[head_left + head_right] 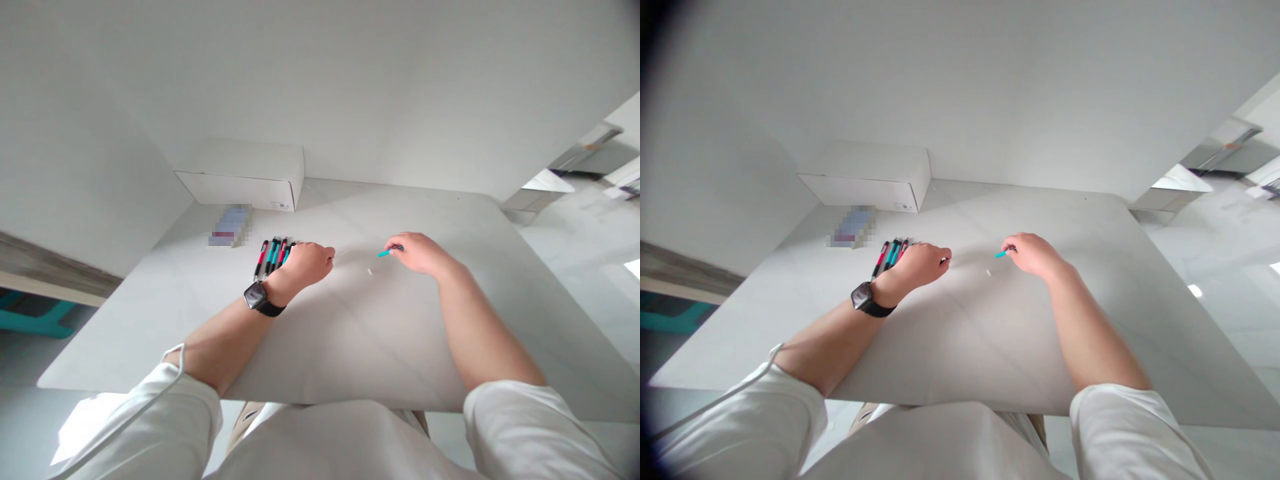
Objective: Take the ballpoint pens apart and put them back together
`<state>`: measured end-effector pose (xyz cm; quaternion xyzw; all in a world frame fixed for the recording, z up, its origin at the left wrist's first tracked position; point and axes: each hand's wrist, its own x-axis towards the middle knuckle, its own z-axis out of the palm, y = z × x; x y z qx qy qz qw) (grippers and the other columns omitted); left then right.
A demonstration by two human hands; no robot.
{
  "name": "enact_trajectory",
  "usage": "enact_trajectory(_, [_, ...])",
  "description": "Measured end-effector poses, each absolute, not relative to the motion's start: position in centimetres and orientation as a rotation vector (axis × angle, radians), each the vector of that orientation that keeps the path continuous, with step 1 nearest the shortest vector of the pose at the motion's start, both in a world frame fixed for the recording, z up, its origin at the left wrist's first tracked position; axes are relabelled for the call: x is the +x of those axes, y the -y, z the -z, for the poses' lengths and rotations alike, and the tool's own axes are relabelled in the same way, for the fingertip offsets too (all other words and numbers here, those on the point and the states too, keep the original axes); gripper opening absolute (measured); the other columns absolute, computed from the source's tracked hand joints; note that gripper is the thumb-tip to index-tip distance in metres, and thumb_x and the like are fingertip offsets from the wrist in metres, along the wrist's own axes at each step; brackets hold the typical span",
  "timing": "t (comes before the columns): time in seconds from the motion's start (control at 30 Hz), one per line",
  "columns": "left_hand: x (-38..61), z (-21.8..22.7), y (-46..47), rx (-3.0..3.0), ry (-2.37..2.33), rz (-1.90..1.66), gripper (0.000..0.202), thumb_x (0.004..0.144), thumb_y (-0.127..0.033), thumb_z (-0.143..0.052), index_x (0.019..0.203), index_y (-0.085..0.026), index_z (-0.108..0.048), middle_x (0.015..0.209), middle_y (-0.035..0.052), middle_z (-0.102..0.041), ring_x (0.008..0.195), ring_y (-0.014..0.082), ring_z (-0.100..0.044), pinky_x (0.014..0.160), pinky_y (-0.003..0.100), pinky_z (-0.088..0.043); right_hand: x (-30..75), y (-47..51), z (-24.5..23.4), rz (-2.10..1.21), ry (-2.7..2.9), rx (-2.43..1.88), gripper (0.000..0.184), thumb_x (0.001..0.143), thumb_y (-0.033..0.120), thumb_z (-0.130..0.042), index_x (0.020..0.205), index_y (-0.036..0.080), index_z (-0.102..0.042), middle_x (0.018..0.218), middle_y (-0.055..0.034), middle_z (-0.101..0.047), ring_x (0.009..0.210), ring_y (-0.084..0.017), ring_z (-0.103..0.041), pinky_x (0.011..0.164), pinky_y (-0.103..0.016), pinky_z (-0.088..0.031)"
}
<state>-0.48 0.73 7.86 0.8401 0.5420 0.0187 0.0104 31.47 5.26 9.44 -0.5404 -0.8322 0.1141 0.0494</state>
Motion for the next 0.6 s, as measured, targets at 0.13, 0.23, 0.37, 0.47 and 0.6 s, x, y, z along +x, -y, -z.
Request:
enact_trajectory(0.13, [-0.5, -7.8, -0.8, 2.603, -1.683, -0.058, 0.031, 0.099, -0.032, -0.046, 0.107, -0.024, -0.076, 0.089, 0.0117, -0.076, 0.085, 0.0285, -0.072, 0.078, 0.037, -0.048, 31.9, -6.2, -8.1, -0.336, 2.549, -1.744, 0.025, 0.095, 0.021, -0.059, 0.105, 0.03, -0.08, 0.109, -0.0029, -0.079, 0.097, -0.022, -0.069, 0.082, -0.03, -0.047])
enact_trajectory(0.23, [-0.5, -7.8, -0.8, 2.6, -1.685, -0.047, 0.031, 0.099, -0.032, -0.047, 0.107, -0.024, -0.076, 0.09, 0.0119, -0.076, 0.086, 0.0289, -0.073, 0.079, 0.038, -0.048, 31.7, -6.6, -6.8, -0.317, 2.555, -1.82, 0.024, 0.094, 0.021, -0.059, 0.103, 0.029, -0.08, 0.11, -0.005, -0.079, 0.099, -0.024, -0.069, 0.083, -0.032, -0.047])
enact_trajectory(0.37, [-0.5, -7.8, -0.7, 2.614, -1.692, -0.039, 0.031, 0.099, -0.031, -0.047, 0.107, -0.024, -0.076, 0.088, 0.0116, -0.076, 0.085, 0.0286, -0.073, 0.079, 0.037, -0.049, 31.2, -6.9, -5.4, -0.274, 2.533, -1.887, 0.022, 0.09, 0.02, -0.061, 0.102, 0.027, -0.079, 0.113, -0.0087, -0.077, 0.104, -0.026, -0.069, 0.087, -0.034, -0.049])
enact_trajectory(0.47, [-0.5, -7.8, -0.7, 2.623, -1.693, -0.036, 0.032, 0.099, -0.031, -0.047, 0.108, -0.025, -0.077, 0.088, 0.0114, -0.076, 0.083, 0.0284, -0.073, 0.076, 0.037, -0.049, 31.1, -6.9, -4.9, -0.257, 2.526, -1.973, 0.022, 0.089, 0.023, -0.063, 0.104, 0.026, -0.078, 0.114, -0.0108, -0.077, 0.104, -0.027, -0.07, 0.085, -0.034, -0.05])
enact_trajectory(0.6, [-0.4, -7.9, -0.7, 2.631, -1.679, -0.05, 0.033, 0.099, -0.03, -0.046, 0.107, -0.024, -0.077, 0.089, 0.0118, -0.076, 0.084, 0.0289, -0.073, 0.077, 0.038, -0.049, 30.8, -6.5, -4.9, -0.29, 2.472, -2.105, 0.026, 0.087, 0.033, -0.068, 0.11, 0.024, -0.074, 0.108, -0.013, -0.078, 0.095, -0.029, -0.072, 0.077, -0.035, -0.05])
